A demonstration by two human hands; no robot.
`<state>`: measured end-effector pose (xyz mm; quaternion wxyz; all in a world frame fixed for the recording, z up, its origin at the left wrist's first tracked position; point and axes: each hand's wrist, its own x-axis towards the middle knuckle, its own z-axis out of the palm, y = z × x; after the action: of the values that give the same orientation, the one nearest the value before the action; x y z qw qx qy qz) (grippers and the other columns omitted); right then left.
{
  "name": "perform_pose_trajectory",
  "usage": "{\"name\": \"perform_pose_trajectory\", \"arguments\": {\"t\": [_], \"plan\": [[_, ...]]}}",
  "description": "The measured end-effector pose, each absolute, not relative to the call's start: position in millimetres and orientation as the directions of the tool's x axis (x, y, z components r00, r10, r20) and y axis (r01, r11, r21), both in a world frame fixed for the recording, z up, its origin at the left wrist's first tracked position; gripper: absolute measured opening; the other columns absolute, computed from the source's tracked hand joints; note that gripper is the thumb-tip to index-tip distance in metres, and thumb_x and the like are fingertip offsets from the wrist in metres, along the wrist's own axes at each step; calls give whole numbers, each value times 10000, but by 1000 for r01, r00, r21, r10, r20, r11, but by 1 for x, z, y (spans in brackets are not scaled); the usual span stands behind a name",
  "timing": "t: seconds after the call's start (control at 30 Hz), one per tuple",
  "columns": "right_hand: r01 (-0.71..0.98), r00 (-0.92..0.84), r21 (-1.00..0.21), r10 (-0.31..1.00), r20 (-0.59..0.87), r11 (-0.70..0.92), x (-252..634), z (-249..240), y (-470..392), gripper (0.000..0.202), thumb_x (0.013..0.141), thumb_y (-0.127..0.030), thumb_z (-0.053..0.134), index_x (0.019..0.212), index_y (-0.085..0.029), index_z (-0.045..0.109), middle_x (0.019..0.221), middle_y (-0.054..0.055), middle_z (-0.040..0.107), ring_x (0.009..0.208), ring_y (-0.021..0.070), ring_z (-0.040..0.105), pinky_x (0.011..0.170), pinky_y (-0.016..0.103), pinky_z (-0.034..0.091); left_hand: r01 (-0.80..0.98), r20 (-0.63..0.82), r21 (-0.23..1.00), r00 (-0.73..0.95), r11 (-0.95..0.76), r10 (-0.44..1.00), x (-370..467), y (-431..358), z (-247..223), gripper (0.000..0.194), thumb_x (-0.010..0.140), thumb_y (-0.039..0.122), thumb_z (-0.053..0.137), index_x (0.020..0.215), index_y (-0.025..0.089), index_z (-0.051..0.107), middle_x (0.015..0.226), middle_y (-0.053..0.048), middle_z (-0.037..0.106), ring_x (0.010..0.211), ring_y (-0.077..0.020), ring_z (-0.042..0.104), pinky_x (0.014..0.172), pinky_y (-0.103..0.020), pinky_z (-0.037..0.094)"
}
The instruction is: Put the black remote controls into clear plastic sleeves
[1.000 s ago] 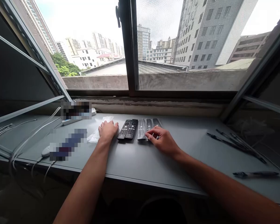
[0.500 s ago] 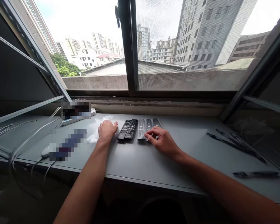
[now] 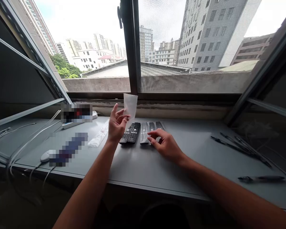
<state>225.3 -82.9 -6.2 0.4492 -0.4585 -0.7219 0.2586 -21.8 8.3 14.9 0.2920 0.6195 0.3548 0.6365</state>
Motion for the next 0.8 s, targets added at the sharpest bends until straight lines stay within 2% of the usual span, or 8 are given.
{"name": "perform_pose_trajectory", "arguments": {"t": [0.1,0.2,0.27,0.33,0.4,0.43,0.63,0.8], "plan": [[432,-138,-776,884,447,459,226,-8,-81,500,1019,-531,734,1436,-257,689,1218,122,730,1073,284,722,786,378,632,-273,447,867,54,-417,893,-13,2,19,893,922,292,760,1717,292,354,1269,-71,754,1114,-192,751,1078,-392,580],[440,-138,-748,860,490,497,227,-7,-80,708,978,-541,789,1597,-283,564,1446,153,640,1274,324,662,854,402,642,-429,377,867,229,-255,897,-10,-9,26,852,861,331,829,1644,255,501,1096,-47,764,1059,-193,753,1079,-380,571],[450,-180,-723,846,502,524,227,-5,-81,666,946,-556,826,1536,-306,643,1521,142,598,1367,345,614,936,426,636,-447,343,880,362,-161,867,-9,-18,30,828,856,328,837,1626,253,544,1023,-39,752,1011,-197,755,1060,-387,584],[451,-237,-714,843,483,536,227,-3,-83,414,956,-566,814,1267,-293,809,1480,123,635,1351,350,631,1009,446,614,-455,326,882,398,-124,858,-8,-23,31,805,849,307,821,1613,257,571,1006,-36,746,1007,-199,752,1064,-397,589],[434,-260,-724,844,469,536,226,-1,-84,309,999,-564,764,1008,-267,850,1339,111,715,1239,333,691,1030,451,597,-444,306,887,360,-127,881,-6,-23,31,780,853,284,776,1608,254,581,1013,-40,750,1032,-205,749,1083,-410,588],[420,-248,-732,844,475,535,226,0,-85,319,1019,-560,741,969,-264,850,1266,105,743,1176,320,712,1020,448,595,-433,295,891,321,-137,900,-6,-21,30,760,863,279,743,1605,249,582,1022,-45,753,1053,-209,748,1094,-418,588],[386,-111,-765,849,517,516,227,2,-85,347,1072,-560,658,1131,-292,870,1127,86,768,1019,286,725,915,413,592,-422,241,891,128,-167,962,-8,-1,20,527,926,294,630,1451,251,627,1275,-100,750,1298,-250,711,1164,-472,574],[376,-34,-739,806,591,559,229,1,-83,294,1033,-509,715,1168,-305,878,1162,89,762,1095,302,711,958,435,590,-448,151,894,334,16,931,-9,-4,19,219,931,268,682,1141,204,683,1554,-156,643,1413,-317,656,1183,-498,570]]}}
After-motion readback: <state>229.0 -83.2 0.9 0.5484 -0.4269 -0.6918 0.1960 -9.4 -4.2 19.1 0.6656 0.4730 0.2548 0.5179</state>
